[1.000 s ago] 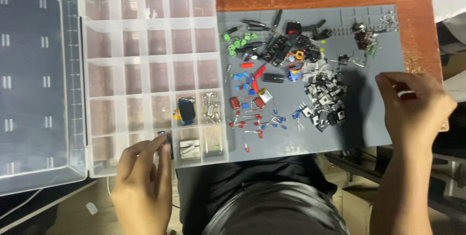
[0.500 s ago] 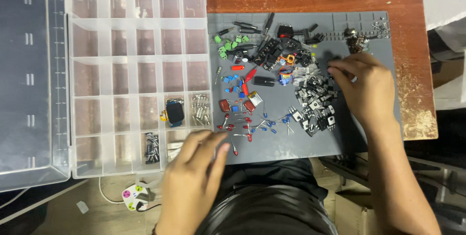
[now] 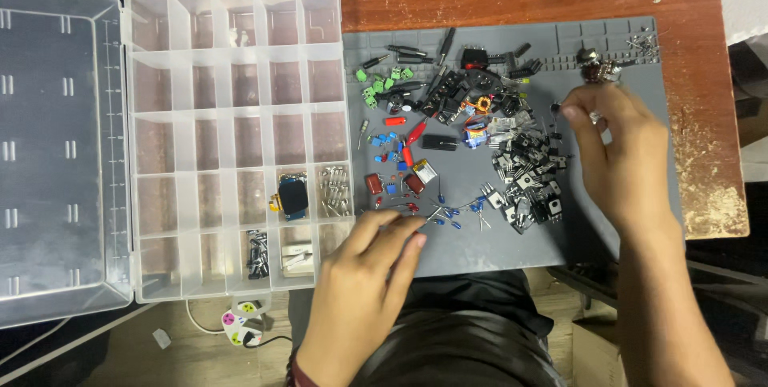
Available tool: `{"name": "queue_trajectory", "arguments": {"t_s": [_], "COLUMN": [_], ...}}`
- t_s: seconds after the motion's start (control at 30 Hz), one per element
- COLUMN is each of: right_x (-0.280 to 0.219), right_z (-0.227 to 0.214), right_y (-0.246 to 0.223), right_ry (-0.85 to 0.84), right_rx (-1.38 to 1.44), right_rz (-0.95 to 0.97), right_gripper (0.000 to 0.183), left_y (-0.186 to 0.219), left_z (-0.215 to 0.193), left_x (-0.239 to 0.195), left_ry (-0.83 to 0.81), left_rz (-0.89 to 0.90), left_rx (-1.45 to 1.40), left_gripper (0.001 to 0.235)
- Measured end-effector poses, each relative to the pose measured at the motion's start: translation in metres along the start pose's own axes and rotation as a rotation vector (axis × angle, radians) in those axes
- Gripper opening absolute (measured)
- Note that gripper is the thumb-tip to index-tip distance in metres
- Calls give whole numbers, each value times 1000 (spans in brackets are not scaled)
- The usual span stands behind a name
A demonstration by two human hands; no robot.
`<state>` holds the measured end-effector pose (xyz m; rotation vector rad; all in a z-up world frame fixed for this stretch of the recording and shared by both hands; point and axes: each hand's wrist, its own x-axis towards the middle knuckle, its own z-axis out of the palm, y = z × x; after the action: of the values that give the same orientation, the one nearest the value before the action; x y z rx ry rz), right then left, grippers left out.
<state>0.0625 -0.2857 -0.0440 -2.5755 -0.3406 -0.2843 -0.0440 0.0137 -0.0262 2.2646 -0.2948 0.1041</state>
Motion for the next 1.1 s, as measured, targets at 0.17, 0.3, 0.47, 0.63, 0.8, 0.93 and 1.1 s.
{"name": "queue_trajectory", "arguments": {"t_s": [0.17,0.3,0.47,0.63,0.8,0.93,1.1], "right_x": [-15,-28,-35,-38,-44,-44,-36], "right_z": [7,19,29,32,32,28,25], "right_y": [-43,-73,-81,-77,-73,-81,-86], "right_ry": [-89,-140,-255,-292,-334,-348,-396], "right_rx": [224,471,756,821,831,823,802], "right_rz": [67,91,207,293,290,248,191], "right_gripper": [7,18,14,11,14,17,12], "left_y": [4,3,10,6,5,7,5], "left_z": [17,34,36,32,31,30,25], "left_x": [12,17,20,20,19,19,21], "left_ry": [34,66,123,83,52,50,-3], "left_rz": [-10,20,151,158,129,83,-14], "left_rx": [-148,-178,-77,-101,-116,-124,-234], "left_gripper": [24,36,21,16,12,13,13]}}
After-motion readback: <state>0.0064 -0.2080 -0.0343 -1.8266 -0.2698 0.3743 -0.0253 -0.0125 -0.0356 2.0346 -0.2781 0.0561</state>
